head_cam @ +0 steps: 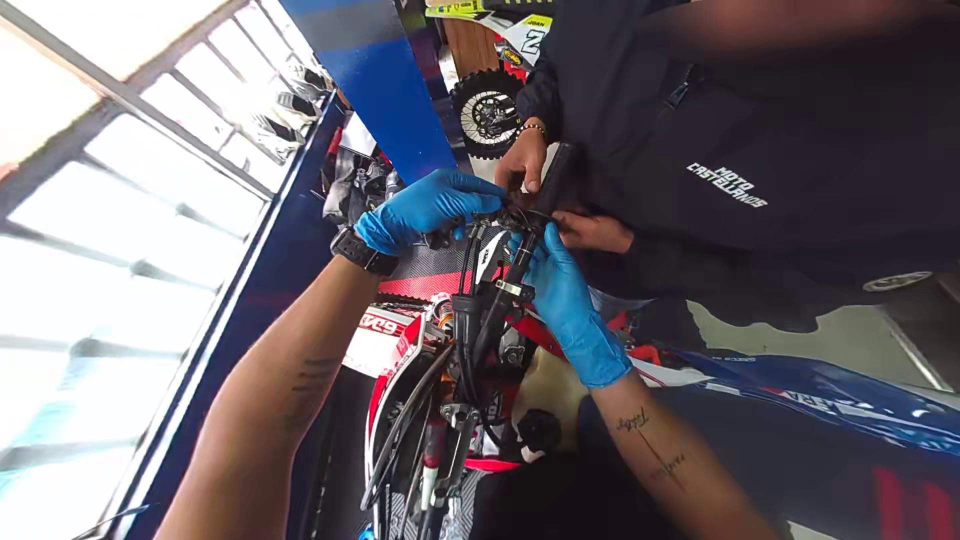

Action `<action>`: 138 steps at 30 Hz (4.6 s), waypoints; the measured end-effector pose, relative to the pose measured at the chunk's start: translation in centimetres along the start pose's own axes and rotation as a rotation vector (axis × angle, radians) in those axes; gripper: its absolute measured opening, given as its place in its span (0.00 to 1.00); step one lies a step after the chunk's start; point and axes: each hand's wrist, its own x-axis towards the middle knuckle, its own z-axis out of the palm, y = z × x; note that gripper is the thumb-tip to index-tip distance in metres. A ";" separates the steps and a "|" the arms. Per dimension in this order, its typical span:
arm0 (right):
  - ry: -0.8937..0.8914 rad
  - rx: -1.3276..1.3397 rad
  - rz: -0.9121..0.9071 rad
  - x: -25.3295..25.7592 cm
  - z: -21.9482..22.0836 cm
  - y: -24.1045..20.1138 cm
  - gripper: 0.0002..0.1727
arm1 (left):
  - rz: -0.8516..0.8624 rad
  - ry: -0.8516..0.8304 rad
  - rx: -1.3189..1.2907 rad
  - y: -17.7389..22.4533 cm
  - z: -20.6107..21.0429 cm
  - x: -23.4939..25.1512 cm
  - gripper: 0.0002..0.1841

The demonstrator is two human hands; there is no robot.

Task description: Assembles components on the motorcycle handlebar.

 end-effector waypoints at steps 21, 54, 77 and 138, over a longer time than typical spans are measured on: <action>-0.080 -0.162 -0.103 2.6 -1.3 -0.5 0.28 | 0.030 0.087 -0.065 -1.4 1.6 1.0 0.12; -0.096 -1.757 -1.020 1.2 0.9 -6.9 0.10 | 0.005 0.158 -0.005 0.6 2.0 -0.3 0.11; 0.052 -1.519 -1.267 3.0 -0.9 -3.3 0.08 | 0.024 0.041 -0.132 -1.1 1.5 0.4 0.16; 0.045 -1.422 -1.055 1.1 -1.1 -4.5 0.07 | 0.105 0.153 -0.097 -1.0 3.8 0.8 0.14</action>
